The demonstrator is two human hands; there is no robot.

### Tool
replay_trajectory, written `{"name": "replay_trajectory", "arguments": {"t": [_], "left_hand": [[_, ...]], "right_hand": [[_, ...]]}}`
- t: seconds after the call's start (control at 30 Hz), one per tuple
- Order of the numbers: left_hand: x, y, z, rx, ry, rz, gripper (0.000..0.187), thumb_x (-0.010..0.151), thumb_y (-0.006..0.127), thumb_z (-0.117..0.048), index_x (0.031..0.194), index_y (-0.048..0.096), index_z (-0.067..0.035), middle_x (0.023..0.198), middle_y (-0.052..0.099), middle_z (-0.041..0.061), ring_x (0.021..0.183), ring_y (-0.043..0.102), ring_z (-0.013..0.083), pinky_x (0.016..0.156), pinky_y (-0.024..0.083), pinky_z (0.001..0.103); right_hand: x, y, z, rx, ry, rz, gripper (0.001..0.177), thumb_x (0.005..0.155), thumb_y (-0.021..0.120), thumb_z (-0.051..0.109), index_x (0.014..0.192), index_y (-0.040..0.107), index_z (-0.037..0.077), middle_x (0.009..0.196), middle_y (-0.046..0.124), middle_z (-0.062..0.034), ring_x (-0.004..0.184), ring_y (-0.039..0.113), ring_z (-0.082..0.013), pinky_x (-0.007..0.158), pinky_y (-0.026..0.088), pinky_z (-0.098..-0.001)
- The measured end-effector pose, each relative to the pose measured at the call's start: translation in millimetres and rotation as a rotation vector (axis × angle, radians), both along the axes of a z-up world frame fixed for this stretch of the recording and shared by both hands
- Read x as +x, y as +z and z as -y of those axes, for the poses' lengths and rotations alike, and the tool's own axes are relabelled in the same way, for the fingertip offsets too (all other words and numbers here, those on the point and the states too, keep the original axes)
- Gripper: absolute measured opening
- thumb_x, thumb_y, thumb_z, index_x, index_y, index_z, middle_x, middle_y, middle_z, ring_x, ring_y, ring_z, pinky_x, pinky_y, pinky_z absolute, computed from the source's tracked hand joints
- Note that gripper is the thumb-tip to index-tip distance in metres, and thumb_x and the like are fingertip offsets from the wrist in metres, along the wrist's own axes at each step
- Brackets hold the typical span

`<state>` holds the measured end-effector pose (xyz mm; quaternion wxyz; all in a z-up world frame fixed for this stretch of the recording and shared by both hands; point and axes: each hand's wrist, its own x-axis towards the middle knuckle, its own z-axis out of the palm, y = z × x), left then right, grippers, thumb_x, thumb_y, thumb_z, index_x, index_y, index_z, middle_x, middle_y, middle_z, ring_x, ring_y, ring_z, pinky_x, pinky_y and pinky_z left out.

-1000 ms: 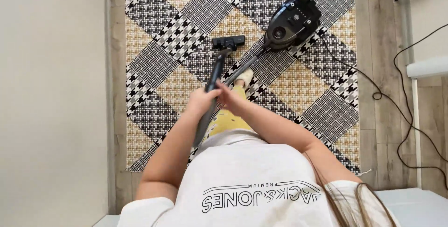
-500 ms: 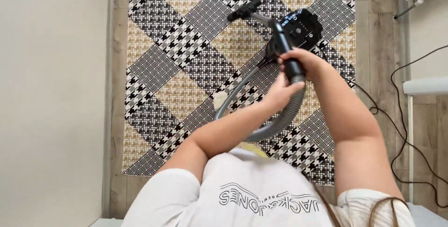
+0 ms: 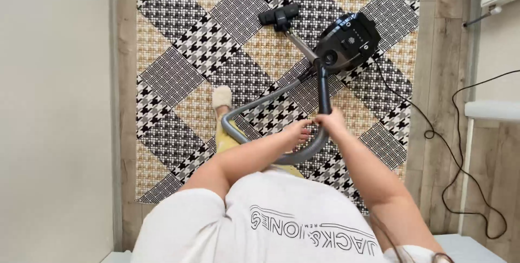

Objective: Vacuuming the floor and rugs in various rooms using a canister vacuum cleaner.

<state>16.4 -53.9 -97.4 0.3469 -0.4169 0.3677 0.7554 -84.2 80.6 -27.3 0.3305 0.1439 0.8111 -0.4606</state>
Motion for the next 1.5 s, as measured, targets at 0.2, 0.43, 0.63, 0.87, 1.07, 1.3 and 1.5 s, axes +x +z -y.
{"name": "replay_trajectory", "arguments": {"t": [0.2,0.43,0.63,0.87,1.07,1.3,1.5], "left_hand": [[-17.1,-87.0,105.6,0.017,-0.14,0.107,0.053,0.094,0.059,-0.054,0.108,0.07,-0.004,0.105,0.075,0.008,0.097,0.069,0.0198,0.086,0.055,0.034],[-63.5,-71.1,281.7,0.003,-0.161,0.072,0.048,0.095,0.054,-0.045,0.12,0.063,-0.006,0.118,0.075,0.014,0.105,0.072,0.025,0.09,0.056,0.038],[-89.7,-26.0,419.9,-0.048,-0.144,0.082,0.053,0.099,0.057,-0.046,0.124,0.066,0.0,0.116,0.076,0.016,0.102,0.072,0.0259,0.09,0.056,0.037],[-110.1,83.0,513.4,-0.125,0.183,-0.031,0.034,0.1,0.054,-0.033,0.121,0.053,-0.006,0.115,0.072,0.018,0.101,0.071,0.0269,0.09,0.056,0.039],[-84.9,114.7,524.2,-0.104,0.254,-0.111,0.028,0.101,0.056,-0.028,0.118,0.054,-0.006,0.111,0.074,0.018,0.1,0.071,0.0272,0.088,0.057,0.04],[-0.5,78.8,507.2,-0.064,0.098,-0.14,0.03,0.101,0.056,-0.027,0.121,0.055,-0.004,0.109,0.075,0.019,0.098,0.073,0.0256,0.089,0.059,0.039],[-1.4,55.7,424.5,0.102,-0.104,0.104,0.053,0.1,0.048,-0.047,0.128,0.051,-0.001,0.12,0.072,0.022,0.111,0.07,0.0336,0.099,0.057,0.045]], "right_hand": [[114.3,-78.5,7.6,0.109,-0.17,0.16,0.035,0.069,0.081,0.023,0.093,0.069,0.0,0.072,0.07,-0.0148,0.059,0.066,-0.029,0.055,0.054,-0.0452],[90.0,-50.5,131.1,0.434,-0.19,0.152,0.034,0.066,0.08,0.017,0.096,0.071,0.004,0.076,0.073,-0.0134,0.066,0.073,-0.0269,0.064,0.057,-0.0403],[-90.3,-94.1,276.9,0.379,-0.105,0.154,0.034,0.07,0.083,0.026,0.091,0.073,0.001,0.075,0.075,-0.0135,0.065,0.074,-0.0257,0.061,0.059,-0.0392],[-339.4,1.4,451.3,-0.155,-0.339,0.205,0.02,0.082,0.073,0.007,0.099,0.067,-0.002,0.082,0.069,-0.0114,0.062,0.065,-0.0197,0.057,0.057,-0.0354],[-328.0,10.3,397.7,-0.157,-0.283,0.135,0.011,0.076,0.071,0.003,0.084,0.065,0.0,0.071,0.066,-0.0089,0.06,0.063,-0.0211,0.053,0.051,-0.0339],[-162.4,153.9,205.3,0.543,0.285,-0.061,0.04,0.068,0.081,0.022,0.1,0.066,0.003,0.074,0.072,-0.0133,0.065,0.07,-0.0261,0.061,0.056,-0.041],[-23.1,213.5,115.5,0.726,0.541,0.047,0.062,0.06,0.086,0.023,0.117,0.068,0.007,0.092,0.077,-0.0193,0.085,0.075,-0.0332,0.082,0.059,-0.0439]]}}
